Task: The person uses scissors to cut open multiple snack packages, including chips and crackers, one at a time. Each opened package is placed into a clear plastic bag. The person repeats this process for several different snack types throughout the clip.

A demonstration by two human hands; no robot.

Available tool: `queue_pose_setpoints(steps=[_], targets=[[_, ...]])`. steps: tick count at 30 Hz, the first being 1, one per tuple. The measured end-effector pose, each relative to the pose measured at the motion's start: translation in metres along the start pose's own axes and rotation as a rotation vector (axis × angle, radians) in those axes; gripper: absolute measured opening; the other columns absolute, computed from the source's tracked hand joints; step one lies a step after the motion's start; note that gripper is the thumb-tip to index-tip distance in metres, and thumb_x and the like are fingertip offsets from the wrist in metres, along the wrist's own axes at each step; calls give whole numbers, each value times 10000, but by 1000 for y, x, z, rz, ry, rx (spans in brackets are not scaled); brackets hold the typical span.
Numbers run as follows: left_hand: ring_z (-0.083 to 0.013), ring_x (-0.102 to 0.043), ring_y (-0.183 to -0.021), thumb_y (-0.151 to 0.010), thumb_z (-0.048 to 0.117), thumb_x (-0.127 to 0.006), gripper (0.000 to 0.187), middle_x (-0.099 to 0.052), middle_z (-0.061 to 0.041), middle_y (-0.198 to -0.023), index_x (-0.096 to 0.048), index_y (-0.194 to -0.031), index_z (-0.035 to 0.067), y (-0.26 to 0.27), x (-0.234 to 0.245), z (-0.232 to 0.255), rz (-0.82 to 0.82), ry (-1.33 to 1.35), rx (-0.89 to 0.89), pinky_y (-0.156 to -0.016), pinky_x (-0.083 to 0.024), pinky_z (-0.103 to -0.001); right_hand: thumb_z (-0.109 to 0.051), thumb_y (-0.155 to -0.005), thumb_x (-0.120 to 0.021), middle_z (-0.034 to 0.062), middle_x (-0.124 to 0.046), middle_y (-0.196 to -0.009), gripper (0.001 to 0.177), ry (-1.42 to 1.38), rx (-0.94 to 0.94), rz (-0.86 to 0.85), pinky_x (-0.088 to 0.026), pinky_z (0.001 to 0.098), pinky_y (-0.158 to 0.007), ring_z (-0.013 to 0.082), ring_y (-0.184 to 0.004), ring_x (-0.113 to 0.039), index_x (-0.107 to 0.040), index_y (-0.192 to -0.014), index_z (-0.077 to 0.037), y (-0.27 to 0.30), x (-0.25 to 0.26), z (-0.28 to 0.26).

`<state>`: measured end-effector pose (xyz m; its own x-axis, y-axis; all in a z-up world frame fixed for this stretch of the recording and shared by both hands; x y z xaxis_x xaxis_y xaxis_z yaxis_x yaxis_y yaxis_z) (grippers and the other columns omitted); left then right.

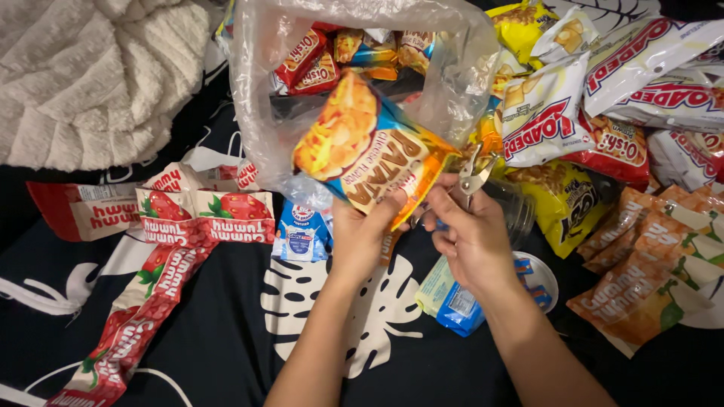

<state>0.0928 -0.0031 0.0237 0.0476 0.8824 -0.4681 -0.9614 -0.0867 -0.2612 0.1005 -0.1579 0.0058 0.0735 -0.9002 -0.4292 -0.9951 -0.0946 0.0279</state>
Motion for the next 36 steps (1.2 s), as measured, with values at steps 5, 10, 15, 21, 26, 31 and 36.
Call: queue_pose_setpoints(steps=[5,10,15,21,26,31,36], targets=[[-193,-746,-738,-953,85,-657,256,-748,-135,-978,-637,-1181,-30,-1,-7,-16,-74,39,82,-562,-569,-282,-141,-941,-715,29,-668,-814,166,67,-65,28,-313,187,-406,73,-647,-622,-601,-1036,-66,-5,8,5],[-221,-761,-814,-987,114,-669,453,-752,-177,-1033,-472,-1370,-26,1,-19,-35,-166,10,157,-653,-621,-305,-174,-914,-718,44,-672,-743,169,62,-72,19,-318,183,-389,91,-570,-611,-682,-1011,-41,-6,17,-17],[-212,-748,-980,-959,155,-674,901,-715,-144,-1196,-81,-1636,104,12,-33,-37,-227,24,54,-771,-613,-304,-126,-907,-690,8,-731,-873,183,-143,185,157,-469,192,-521,93,-660,-672,-662,-1087,-106,1,75,-93],[-159,-730,-950,-959,89,-709,781,-744,-149,-1185,-260,-1597,58,21,-33,-25,-138,-460,-241,-763,-546,-259,-125,-1070,-672,16,-601,-770,63,-297,493,213,-389,195,-516,91,-628,-550,-635,-1095,-81,10,214,-185],[-147,-715,-941,-985,69,-693,584,-746,-134,-1185,-433,-1507,29,26,-38,-18,-128,-621,-406,-805,-572,-275,-121,-1039,-643,69,-637,-826,96,-321,574,567,-481,230,-511,164,-673,-667,-614,-1018,-32,-16,370,-207],[-183,-732,-882,-956,56,-698,464,-754,-122,-1122,-558,-1397,19,26,-40,-7,-53,-780,-505,-793,-580,-298,-90,-1026,-653,113,-737,-1021,90,-304,268,818,-615,163,-579,187,-722,-772,-690,-1036,-8,-57,459,-176],[-281,-701,-971,-959,38,-705,398,-721,-142,-1107,-606,-1345,31,25,-54,28,22,-912,-741,-877,-561,-354,-109,-1006,-595,113,-698,-951,91,-35,236,799,-502,231,-477,166,-682,-704,-654,-1048,-54,-66,461,-175]])
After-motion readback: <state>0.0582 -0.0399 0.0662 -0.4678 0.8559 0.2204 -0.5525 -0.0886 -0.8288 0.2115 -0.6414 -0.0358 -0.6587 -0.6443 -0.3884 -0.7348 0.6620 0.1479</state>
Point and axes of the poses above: each hand's wrist, its own y-axis away from the middle knuckle, its own x-axis out of the back of the hand, z = x × y, the point moved 10 cm from there along -y, towards the middle knuckle
